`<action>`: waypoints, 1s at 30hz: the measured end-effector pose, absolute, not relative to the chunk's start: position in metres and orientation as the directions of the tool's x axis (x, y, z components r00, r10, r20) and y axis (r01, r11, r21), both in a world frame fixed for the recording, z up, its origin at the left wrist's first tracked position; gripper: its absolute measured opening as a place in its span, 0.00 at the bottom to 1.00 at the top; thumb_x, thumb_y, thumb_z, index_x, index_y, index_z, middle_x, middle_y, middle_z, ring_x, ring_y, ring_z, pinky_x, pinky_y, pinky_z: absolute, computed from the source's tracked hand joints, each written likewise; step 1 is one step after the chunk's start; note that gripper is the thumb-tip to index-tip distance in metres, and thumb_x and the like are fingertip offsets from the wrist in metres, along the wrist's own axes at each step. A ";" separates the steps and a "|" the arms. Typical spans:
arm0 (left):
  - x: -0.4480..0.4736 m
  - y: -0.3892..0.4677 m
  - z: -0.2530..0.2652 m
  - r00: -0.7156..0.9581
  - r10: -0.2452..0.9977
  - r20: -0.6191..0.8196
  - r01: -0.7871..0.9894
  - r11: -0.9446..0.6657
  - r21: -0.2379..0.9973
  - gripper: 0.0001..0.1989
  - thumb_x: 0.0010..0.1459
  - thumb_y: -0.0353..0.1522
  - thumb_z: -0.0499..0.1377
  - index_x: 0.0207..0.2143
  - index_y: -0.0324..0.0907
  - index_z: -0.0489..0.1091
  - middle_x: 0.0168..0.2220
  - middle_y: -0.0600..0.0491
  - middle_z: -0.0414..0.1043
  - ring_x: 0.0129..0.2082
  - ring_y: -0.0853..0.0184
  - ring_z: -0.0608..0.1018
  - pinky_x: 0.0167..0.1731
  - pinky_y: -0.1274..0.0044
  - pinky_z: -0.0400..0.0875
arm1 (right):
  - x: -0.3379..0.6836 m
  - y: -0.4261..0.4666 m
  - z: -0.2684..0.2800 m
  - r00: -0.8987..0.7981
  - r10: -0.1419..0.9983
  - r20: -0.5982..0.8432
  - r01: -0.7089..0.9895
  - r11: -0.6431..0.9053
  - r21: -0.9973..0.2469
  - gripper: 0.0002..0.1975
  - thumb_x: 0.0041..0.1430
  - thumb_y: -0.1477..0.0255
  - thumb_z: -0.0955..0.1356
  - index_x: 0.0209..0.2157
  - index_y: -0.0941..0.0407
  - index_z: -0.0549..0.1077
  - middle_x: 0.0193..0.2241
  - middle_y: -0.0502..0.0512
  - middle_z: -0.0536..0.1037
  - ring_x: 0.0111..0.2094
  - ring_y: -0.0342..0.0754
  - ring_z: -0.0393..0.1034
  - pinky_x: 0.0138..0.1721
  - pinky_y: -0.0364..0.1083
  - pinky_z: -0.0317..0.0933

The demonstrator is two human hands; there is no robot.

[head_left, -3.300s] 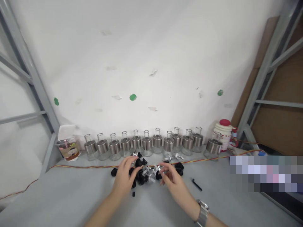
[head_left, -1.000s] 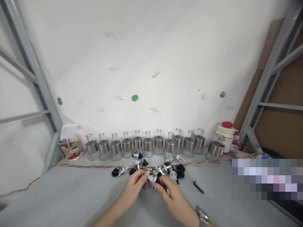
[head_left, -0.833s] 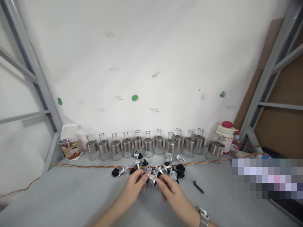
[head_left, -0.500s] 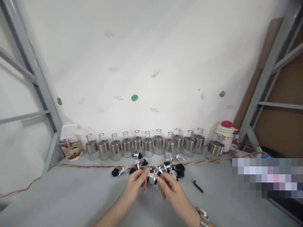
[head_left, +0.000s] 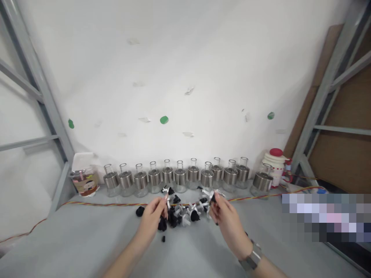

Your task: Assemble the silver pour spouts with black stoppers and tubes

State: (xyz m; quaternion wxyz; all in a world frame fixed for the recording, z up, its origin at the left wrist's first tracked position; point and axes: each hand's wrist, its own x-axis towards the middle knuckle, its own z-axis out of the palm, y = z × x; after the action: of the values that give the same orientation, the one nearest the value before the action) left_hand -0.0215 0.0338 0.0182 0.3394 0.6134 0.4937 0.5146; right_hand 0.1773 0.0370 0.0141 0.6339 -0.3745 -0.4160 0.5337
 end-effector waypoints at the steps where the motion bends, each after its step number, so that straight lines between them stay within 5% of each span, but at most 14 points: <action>1: -0.027 0.035 0.020 -0.045 0.938 0.344 0.322 -0.313 0.894 0.18 0.54 0.44 0.49 0.19 0.42 0.60 0.18 0.57 0.61 0.23 0.70 0.66 0.28 0.77 0.61 | 0.181 0.039 0.016 0.097 0.987 0.125 -0.377 0.153 -0.914 0.20 0.51 0.55 0.63 0.18 0.54 0.55 0.14 0.40 0.52 0.14 0.38 0.47 0.16 0.40 0.45; 5: -0.040 0.042 0.015 -0.027 0.876 0.482 0.541 -0.393 0.744 0.09 0.49 0.40 0.56 0.26 0.44 0.70 0.28 0.53 0.68 0.34 0.61 0.68 0.38 0.69 0.60 | 0.179 0.040 0.014 0.037 0.995 0.091 -0.334 0.098 -0.937 0.20 0.50 0.54 0.63 0.18 0.54 0.55 0.14 0.42 0.55 0.14 0.39 0.49 0.16 0.40 0.46; 8: -0.039 0.045 0.005 0.026 0.849 0.528 0.631 -0.424 0.650 0.09 0.49 0.38 0.58 0.31 0.45 0.73 0.31 0.52 0.69 0.38 0.58 0.68 0.42 0.64 0.59 | 0.170 0.036 0.008 -0.042 0.991 0.124 -0.119 0.118 -0.986 0.20 0.52 0.54 0.61 0.18 0.55 0.58 0.12 0.42 0.57 0.15 0.40 0.53 0.19 0.41 0.50; 16: -0.024 0.021 0.017 0.214 0.824 0.524 0.659 -0.518 0.546 0.17 0.58 0.36 0.48 0.51 0.48 0.59 0.44 0.49 0.66 0.45 0.63 0.67 0.45 0.68 0.61 | 0.165 0.015 0.006 -0.228 0.865 0.447 0.393 0.502 -0.770 0.05 0.56 0.68 0.62 0.31 0.55 0.67 0.29 0.51 0.67 0.31 0.46 0.61 0.33 0.43 0.56; 19: -0.015 0.012 0.021 0.332 0.827 0.454 0.610 -0.555 0.565 0.16 0.55 0.37 0.52 0.47 0.47 0.62 0.42 0.50 0.68 0.41 0.63 0.70 0.42 0.72 0.65 | 0.165 0.009 0.006 -0.322 0.848 0.421 0.461 0.529 -0.712 0.03 0.56 0.71 0.62 0.32 0.54 0.66 0.30 0.51 0.67 0.30 0.46 0.62 0.32 0.43 0.56; 24: -0.009 0.012 0.016 0.260 0.881 0.395 0.610 -0.467 0.641 0.11 0.58 0.37 0.48 0.33 0.43 0.66 0.30 0.54 0.71 0.29 0.69 0.72 0.29 0.79 0.66 | 0.165 0.006 0.003 -0.395 0.837 0.379 0.533 0.545 -0.647 0.03 0.56 0.72 0.63 0.34 0.54 0.65 0.29 0.50 0.68 0.30 0.47 0.62 0.32 0.44 0.56; 30: -0.012 0.013 0.005 0.334 0.815 0.473 0.750 -0.534 0.390 0.14 0.60 0.34 0.44 0.30 0.42 0.68 0.27 0.52 0.72 0.28 0.67 0.74 0.30 0.78 0.65 | 0.164 0.003 0.006 -0.489 0.796 0.357 0.540 0.598 -0.593 0.02 0.56 0.72 0.62 0.30 0.54 0.63 0.26 0.48 0.67 0.27 0.45 0.60 0.28 0.42 0.53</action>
State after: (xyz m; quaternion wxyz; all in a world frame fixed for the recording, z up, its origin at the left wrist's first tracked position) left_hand -0.0116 0.0131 0.0046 0.0509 0.8151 0.4802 0.3201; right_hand 0.1638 0.0035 0.0061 0.3110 -0.3983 -0.8381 0.2057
